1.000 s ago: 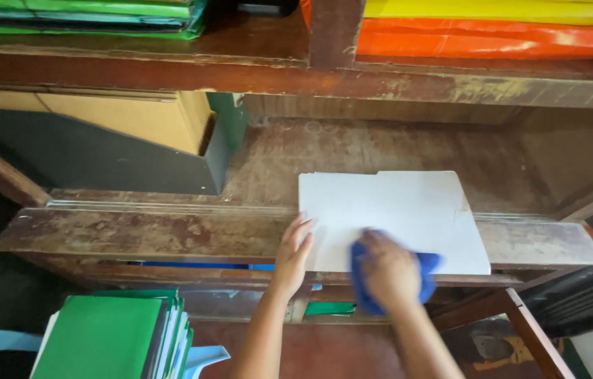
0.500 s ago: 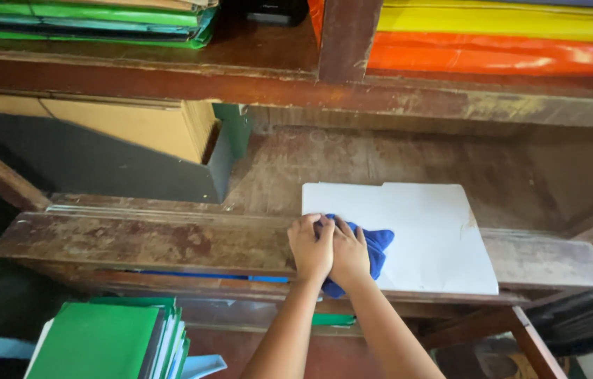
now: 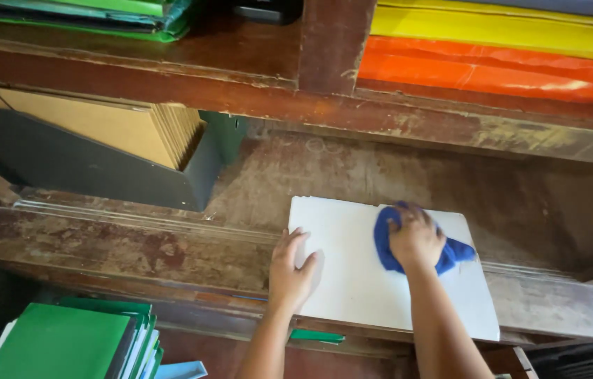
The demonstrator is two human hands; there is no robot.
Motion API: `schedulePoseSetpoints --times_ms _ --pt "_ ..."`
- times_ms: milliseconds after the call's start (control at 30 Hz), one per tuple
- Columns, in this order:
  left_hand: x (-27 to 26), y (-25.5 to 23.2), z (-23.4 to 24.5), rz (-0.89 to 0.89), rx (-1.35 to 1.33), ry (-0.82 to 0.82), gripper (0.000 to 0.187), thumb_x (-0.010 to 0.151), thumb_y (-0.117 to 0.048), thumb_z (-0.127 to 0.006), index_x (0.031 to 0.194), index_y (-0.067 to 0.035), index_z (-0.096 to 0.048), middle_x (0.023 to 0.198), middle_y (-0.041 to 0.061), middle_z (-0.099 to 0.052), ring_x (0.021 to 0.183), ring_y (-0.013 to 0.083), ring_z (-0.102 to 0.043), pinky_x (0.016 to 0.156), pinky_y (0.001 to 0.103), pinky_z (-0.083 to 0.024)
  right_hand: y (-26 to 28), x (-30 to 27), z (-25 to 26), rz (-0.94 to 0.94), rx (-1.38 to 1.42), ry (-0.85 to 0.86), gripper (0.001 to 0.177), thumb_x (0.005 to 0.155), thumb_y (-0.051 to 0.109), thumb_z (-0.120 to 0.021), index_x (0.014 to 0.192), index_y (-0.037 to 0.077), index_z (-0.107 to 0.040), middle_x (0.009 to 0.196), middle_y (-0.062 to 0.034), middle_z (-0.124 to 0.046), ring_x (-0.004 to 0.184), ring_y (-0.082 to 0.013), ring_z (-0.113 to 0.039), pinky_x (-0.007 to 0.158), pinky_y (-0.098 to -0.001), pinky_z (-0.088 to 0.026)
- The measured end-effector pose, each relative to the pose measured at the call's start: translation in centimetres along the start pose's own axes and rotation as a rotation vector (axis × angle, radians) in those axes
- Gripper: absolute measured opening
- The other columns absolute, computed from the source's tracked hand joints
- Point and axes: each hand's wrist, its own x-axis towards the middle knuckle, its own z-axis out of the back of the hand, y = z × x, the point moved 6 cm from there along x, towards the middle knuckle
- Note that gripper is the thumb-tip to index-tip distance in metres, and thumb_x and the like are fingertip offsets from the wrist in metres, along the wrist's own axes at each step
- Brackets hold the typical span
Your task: Cleaning dust off various folders and binders on a shelf using a cloth.
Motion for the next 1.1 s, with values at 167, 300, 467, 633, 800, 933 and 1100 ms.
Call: schedulePoseSetpoints --times_ms 167,300,467,633,800,933,1100 --pt "0.4 1.3 -1.4 -0.007 0.16 0.043 0.051 0.075 -0.012 -0.077 0.125 -0.018 -0.071 0.136 0.01 -0.065 0.137 0.043 -0.051 0.11 0.049 -0.041 2.6 0.3 -7.6 0.052 -0.149 -0.183 0.04 0.098 0.038 -0.056 0.135 0.025 -0.061 0.143 0.0017 -0.057 0.134 -0.0271 -0.053 0.104 -0.0635 -0.04" --pt "2.3 1.7 -4.5 0.189 0.519 0.002 0.044 0.072 -0.013 -0.065 0.115 -0.021 -0.068 0.119 0.003 -0.059 0.11 0.0412 -0.059 0.093 0.053 -0.051 13.5 -6.4 0.9 0.412 0.046 -0.221 0.034 0.088 0.034 -0.065 0.12 0.021 -0.071 0.14 0.0019 -0.063 0.129 -0.0265 -0.058 0.102 -0.0617 -0.043" --pt "2.0 -2.6 -4.8 -0.006 0.622 -0.199 0.035 0.07 -0.027 -0.071 0.102 -0.013 -0.071 0.12 0.012 -0.055 0.119 0.0428 -0.052 0.11 0.063 -0.031 10.1 -4.4 1.9 0.351 0.059 -0.078 0.039 0.092 0.041 -0.065 0.13 0.034 -0.068 0.149 0.0123 -0.058 0.132 -0.0192 -0.058 0.106 -0.055 -0.046" --pt "1.8 -4.8 -5.1 -0.02 0.574 0.024 0.054 0.07 0.0 -0.07 0.124 0.002 -0.064 0.138 0.023 -0.059 0.144 0.0402 -0.045 0.122 0.064 -0.02 -0.5 -1.1 0.2 0.12 0.032 -0.171 0.038 0.091 0.048 -0.065 0.126 0.036 -0.071 0.143 0.0101 -0.065 0.133 -0.0198 -0.06 0.104 -0.0558 -0.048" --pt "1.8 -4.3 -5.4 -0.156 0.635 -0.095 0.057 0.069 -0.019 -0.067 0.124 -0.001 -0.067 0.131 0.018 -0.066 0.135 0.0364 -0.056 0.114 0.064 -0.035 -7.7 -2.0 -0.4 -0.098 -0.057 -0.002 0.055 0.094 0.059 -0.051 0.143 0.036 -0.061 0.162 0.0111 -0.048 0.151 -0.027 -0.04 0.115 -0.0631 -0.031" --pt "1.4 -3.4 -8.0 -0.178 0.761 0.266 0.066 0.098 -0.034 -0.029 0.157 -0.003 -0.03 0.169 0.015 -0.02 0.158 0.033 -0.005 0.125 0.057 0.004 -4.5 -5.0 3.6 -0.064 -0.096 0.104 0.081 0.088 0.068 -0.038 0.147 0.013 -0.051 0.176 -0.0072 -0.016 0.16 -0.0432 -0.009 0.118 -0.0706 -0.021" --pt "2.7 -2.8 -7.8 -0.004 0.866 0.501 0.066 0.097 -0.046 -0.035 0.16 -0.029 -0.03 0.171 0.01 -0.016 0.156 0.0412 -0.007 0.121 0.064 -0.007 -4.6 -2.9 3.1 -0.098 -0.002 0.173 0.092 0.085 0.072 -0.045 0.159 0.02 -0.032 0.172 -0.009 -0.02 0.157 -0.0442 -0.013 0.114 -0.0766 -0.019"
